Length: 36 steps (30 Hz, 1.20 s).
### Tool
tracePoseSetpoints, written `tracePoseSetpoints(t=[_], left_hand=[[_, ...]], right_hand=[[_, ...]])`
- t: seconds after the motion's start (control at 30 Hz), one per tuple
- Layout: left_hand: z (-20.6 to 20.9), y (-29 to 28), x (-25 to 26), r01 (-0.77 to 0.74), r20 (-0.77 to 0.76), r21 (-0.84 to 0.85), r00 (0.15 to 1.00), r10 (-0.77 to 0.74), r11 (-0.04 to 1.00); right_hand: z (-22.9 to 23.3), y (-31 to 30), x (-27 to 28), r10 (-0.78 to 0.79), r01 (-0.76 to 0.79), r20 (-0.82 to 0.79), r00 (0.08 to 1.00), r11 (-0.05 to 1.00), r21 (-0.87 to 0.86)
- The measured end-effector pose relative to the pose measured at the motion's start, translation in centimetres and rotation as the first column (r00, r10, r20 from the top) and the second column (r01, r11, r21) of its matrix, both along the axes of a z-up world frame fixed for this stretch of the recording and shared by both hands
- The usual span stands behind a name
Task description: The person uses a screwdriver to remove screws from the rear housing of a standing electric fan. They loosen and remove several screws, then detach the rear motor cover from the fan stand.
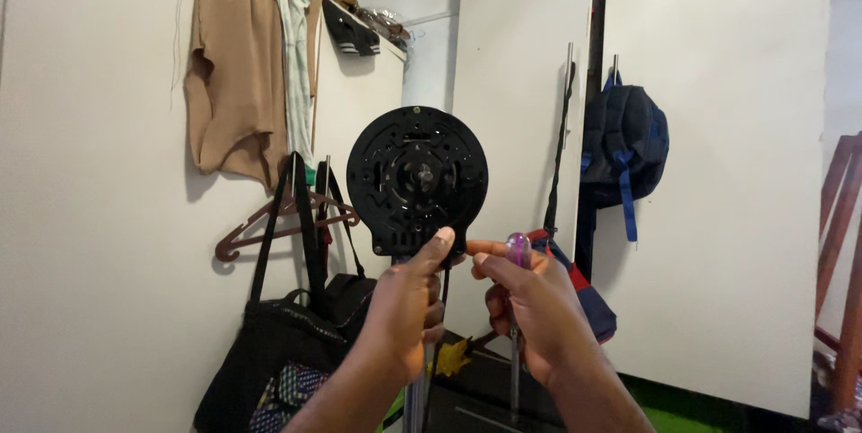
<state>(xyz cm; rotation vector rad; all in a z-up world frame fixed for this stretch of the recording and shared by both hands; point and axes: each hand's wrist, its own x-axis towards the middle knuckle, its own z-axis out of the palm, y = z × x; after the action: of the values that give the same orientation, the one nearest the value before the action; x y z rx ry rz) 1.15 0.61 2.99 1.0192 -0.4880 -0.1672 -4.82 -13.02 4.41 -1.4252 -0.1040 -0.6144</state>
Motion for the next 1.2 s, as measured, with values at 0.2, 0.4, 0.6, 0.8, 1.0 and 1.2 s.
tracePoseSetpoints(t=[0.2,0.4,0.6,0.8,1.0,1.2], left_hand=[[-0.1,-0.2,0.0,0.089,-0.101,-0.034,0.991,-0.092,0.995],[-1.0,-0.2,0.9,-0.208,0.202,0.059,0.960,0.192,0.976],[-1.2,0.3,1.8,-0.290,0.326,0.103,0.914,0.243,0.952],[-1.3,0.4,1.2,-0.264,0.305,0.115,0.927,0.219,0.957],[-1.1,0.6,1.9,-0.301,0.394,0.128,0.890,0.230,0.945],[-1.3,1.6,1.4,-0.201,0.106,0.052,0.975,0.195,0.978]], right_hand=[[-0.5,-0.4,0.9,-0.146,0.174,0.132,0.980,0.959,-0.226],[-1.2,0.3,1.9,-0.307,0.471,0.416,0.856,0.795,-0.383],[-1.9,0.9,2.1,-0.349,0.514,0.445,0.825,0.791,-0.333],[-2.1,0.6,1.8,-0.300,0.387,0.316,0.900,0.885,-0.261],[-2.2,1.2,2.0,-0.372,0.535,0.456,0.808,0.787,-0.306],[-2.3,2.4,2.2,-0.390,0.542,0.445,0.806,0.788,-0.292]])
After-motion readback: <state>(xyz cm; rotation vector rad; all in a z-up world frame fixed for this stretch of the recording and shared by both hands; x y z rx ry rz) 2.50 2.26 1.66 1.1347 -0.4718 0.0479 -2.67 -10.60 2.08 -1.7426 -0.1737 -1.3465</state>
